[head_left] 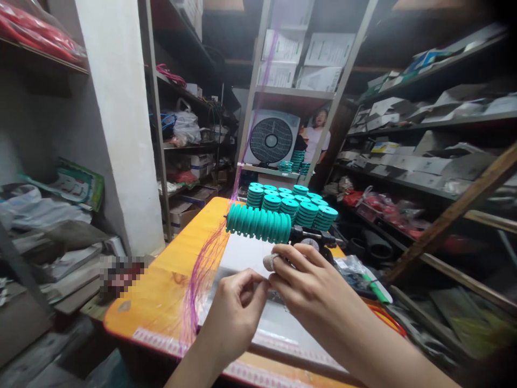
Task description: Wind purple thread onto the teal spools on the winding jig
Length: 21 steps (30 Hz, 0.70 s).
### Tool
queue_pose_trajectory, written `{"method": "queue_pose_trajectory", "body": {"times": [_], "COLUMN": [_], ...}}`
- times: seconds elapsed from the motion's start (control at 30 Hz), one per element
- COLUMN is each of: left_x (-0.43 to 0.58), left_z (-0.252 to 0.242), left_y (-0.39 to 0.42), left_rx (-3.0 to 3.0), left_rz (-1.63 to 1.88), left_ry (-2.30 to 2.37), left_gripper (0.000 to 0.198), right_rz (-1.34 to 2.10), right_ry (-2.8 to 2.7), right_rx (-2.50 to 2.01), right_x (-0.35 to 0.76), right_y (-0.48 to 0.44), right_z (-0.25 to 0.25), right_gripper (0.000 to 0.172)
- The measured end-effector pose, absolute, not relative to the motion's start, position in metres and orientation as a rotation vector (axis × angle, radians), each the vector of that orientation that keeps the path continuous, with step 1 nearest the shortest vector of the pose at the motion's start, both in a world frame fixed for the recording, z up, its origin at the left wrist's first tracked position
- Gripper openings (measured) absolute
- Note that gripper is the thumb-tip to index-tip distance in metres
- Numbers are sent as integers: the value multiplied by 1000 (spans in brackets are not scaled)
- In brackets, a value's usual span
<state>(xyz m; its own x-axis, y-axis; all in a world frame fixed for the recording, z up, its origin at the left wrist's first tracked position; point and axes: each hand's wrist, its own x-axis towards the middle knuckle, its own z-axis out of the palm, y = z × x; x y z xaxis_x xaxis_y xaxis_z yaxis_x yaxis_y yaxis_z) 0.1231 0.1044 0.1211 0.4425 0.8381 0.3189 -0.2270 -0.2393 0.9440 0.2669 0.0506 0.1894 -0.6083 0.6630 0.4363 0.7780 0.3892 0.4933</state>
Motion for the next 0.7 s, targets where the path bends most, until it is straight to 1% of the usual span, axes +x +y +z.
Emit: {"method": "queue_pose_trajectory", "body": {"times": [0.07,0.17,0.23,0.37,0.53,0.7], "left_x": [122,119,118,120,124,126], "left_z": [121,124,126,127,123,125], "left_y": [106,108,109,110,113,113], "left_rx": [1479,1364,1273,1178,1150,1144], "left_rz": [1034,941,895,868,859,860], "left_ry": [554,519,478,401,380,373], "left_gripper": [23,30,32,33,32,33], "right_rz": [-755,-386,-285,-261,-231,-285], "right_ry": [-2425,-2270,-2186,-2119,-2101,-2068], "right_rx": [-1333,-1322,-1249,-1159,-1140,-1110], "right_x": [270,272,273,273,275,274], "right_y": [49,46,45,47,50,52], "right_z": [192,195,195,191,190,187], "right_gripper": [2,10,12,11,16,16]}}
